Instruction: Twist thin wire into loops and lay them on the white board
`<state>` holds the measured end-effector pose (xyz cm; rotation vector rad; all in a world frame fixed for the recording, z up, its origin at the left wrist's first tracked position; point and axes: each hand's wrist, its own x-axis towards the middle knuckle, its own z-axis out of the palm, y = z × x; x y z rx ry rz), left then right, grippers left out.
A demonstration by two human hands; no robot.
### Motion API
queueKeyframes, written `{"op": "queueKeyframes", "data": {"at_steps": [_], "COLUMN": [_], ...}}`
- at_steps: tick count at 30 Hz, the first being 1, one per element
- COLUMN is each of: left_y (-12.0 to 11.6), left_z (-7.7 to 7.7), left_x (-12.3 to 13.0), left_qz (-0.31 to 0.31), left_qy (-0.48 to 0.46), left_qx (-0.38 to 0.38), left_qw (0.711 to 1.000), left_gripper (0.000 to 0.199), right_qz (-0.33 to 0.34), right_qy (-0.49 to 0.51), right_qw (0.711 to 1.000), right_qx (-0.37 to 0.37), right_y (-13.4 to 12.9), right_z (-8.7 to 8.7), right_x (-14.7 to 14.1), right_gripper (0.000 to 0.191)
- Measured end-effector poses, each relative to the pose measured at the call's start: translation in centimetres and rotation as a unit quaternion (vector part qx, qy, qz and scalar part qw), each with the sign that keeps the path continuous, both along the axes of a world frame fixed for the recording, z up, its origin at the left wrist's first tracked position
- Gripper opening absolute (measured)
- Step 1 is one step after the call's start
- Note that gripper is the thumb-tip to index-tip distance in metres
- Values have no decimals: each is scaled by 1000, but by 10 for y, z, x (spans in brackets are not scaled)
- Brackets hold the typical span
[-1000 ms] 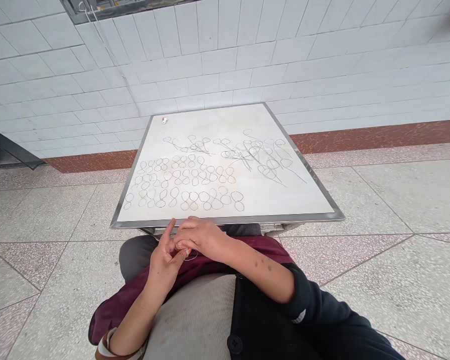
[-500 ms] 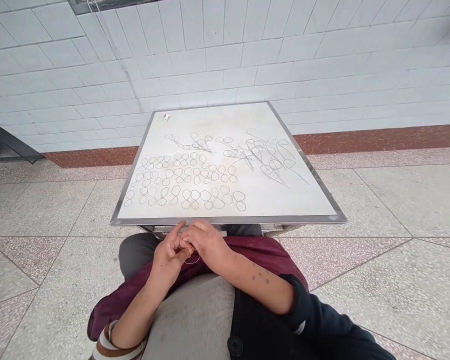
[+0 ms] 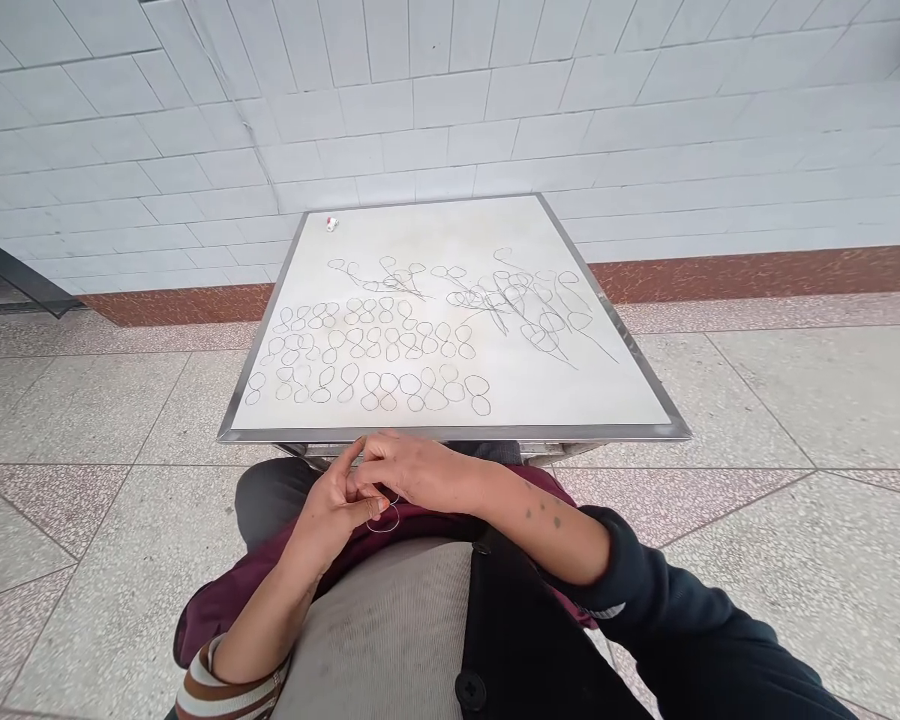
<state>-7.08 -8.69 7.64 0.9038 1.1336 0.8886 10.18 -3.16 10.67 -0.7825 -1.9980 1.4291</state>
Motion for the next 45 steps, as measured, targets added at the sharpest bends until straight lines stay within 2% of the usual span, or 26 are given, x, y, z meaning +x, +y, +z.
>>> {"op": "queueKeyframes", "data": {"at_steps": [2,4,8,10,13,15,18,23,30,33,35,37,39,42,45], "left_y": [0,1,0,0,-1,-1,-3,-5,-8,-7,-6,-5,-5,-7,-9], "left_z": [5,7,6,3,-1,-4,-7,-5,-7,-7,-6,-4,-1,2,1], "left_x": [0,1,2,1,0,-1,-1,-2,-3,-4,-4,-5,-5,-3,-1], "left_qz": [-14,-31,-45,-26,14,27,20,17,-11,-28,-22,-2,18,40,58], "left_qy": [-17,-32,-52,-53,-23,0,5,-7,-32,-29,-18,-3,11,25,38], "left_qx": [-10,-9,7,9,6,15,37,66,55,47,53,68,80,94,114], "left_qw": [1000,999,998,998,1000,1000,999,998,998,998,998,998,997,994,991], "left_gripper": [91,79,53,58,80,86,82,70,64,62,59,57,58,59,56], "right_qz": [51,112,166,160,119,96,88,105,179,194,172,113,40,-35,-48], "right_qy": [-56,-117,-125,-107,-96,-97,-97,-111,-140,-137,-132,-116,-98,-71,-6], "right_qw": [997,987,968,968,972,971,968,968,949,938,942,960,980,997,987], "right_qx": [-10,13,140,164,176,198,215,200,219,252,256,228,168,15,-153], "right_y": [2,3,3,3,3,5,8,11,10,12,13,14,13,6,-3], "right_z": [7,11,9,3,-4,-7,-5,4,18,17,13,6,-1,-9,-15], "right_x": [2,3,3,1,0,2,6,9,9,10,10,10,11,11,9], "right_gripper": [9,12,15,18,19,23,26,27,21,22,22,17,12,16,25]}}
